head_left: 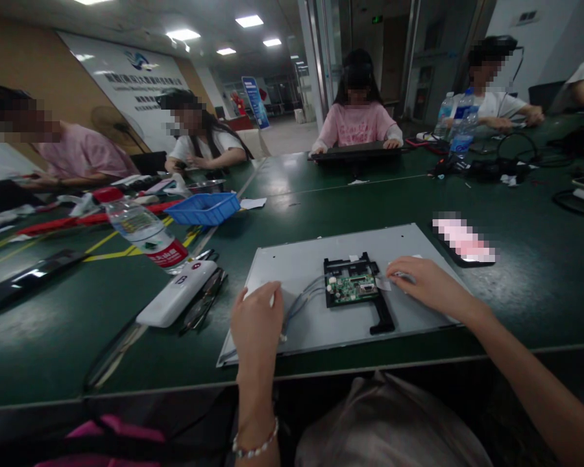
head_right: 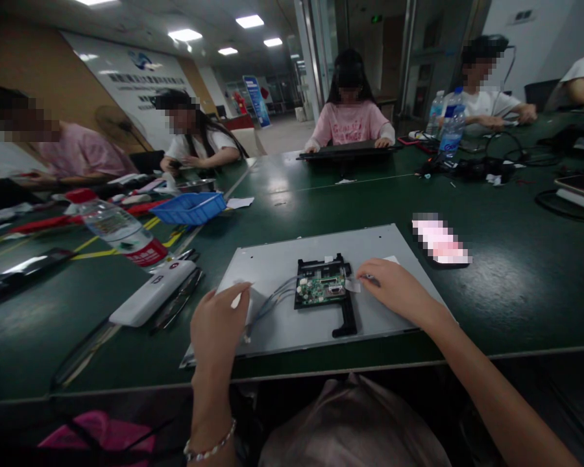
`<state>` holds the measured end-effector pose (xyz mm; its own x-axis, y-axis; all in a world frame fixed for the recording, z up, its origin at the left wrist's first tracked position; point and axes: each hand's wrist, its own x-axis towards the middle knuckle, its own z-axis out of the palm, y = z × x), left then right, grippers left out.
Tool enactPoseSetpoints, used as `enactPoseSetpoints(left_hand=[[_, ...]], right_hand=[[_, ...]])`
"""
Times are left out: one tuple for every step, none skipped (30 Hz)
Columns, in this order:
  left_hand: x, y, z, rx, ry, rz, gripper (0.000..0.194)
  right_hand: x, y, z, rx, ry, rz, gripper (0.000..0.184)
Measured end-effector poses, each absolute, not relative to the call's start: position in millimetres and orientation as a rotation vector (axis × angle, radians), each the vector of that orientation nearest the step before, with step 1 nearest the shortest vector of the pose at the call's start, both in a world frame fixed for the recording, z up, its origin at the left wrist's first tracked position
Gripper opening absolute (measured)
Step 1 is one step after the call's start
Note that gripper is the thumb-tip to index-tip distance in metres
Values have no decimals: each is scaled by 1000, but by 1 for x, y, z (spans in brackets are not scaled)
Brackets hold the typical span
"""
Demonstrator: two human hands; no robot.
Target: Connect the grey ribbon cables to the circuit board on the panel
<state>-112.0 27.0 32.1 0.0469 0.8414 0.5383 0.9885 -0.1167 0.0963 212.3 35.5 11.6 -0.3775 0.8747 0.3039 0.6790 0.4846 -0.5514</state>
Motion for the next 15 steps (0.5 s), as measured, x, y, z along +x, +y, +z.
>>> enactPoseSetpoints(left_hand=[[-109,20,33,-2050,-1832,-716,26],[-106,13,33,-2088,-1809,-723,26],[-103,5,33,-2134,-1793,-715,26],[-100,-2,32,-2189,-1786,-687,26],[-97,-8,30,-2238,-1790,-657,25],[-94,-14,28,-2283,-1801,-626,25],[-92,-18,27,-2320,-1816,-602,24],[-91,-21,26,-2344,-1829,-595,22],[-90,-22,25,-2357,-1838,-602,21],[-90,-22,25,-2358,-1842,-625,21],[-90,-22,26,-2347,-1840,-665,21],[-90,-20,26,-2324,-1835,-713,23],[-90,-18,26,-2291,-1828,-762,24],[-91,-16,25,-2251,-1824,-797,26],[-91,-13,24,-2208,-1825,-810,26]], right_hand=[[212,35,12,-1278,-2171,454,20],[212,36,12,-1279,-2169,452,20],[212,36,12,-1282,-2168,449,20],[212,36,11,-1284,-2165,441,20],[213,37,11,-1285,-2162,428,20],[213,37,11,-1286,-2160,413,20],[214,37,11,-1285,-2158,397,20],[214,37,10,-1285,-2156,381,21],[214,37,10,-1288,-2154,367,21],[214,37,10,-1292,-2150,357,21],[215,37,10,-1298,-2147,349,21],[215,37,10,-1306,-2143,341,21],[215,37,9,-1315,-2141,334,21],[215,37,9,-1322,-2141,329,21],[215,37,8,-1326,-2143,324,21]])
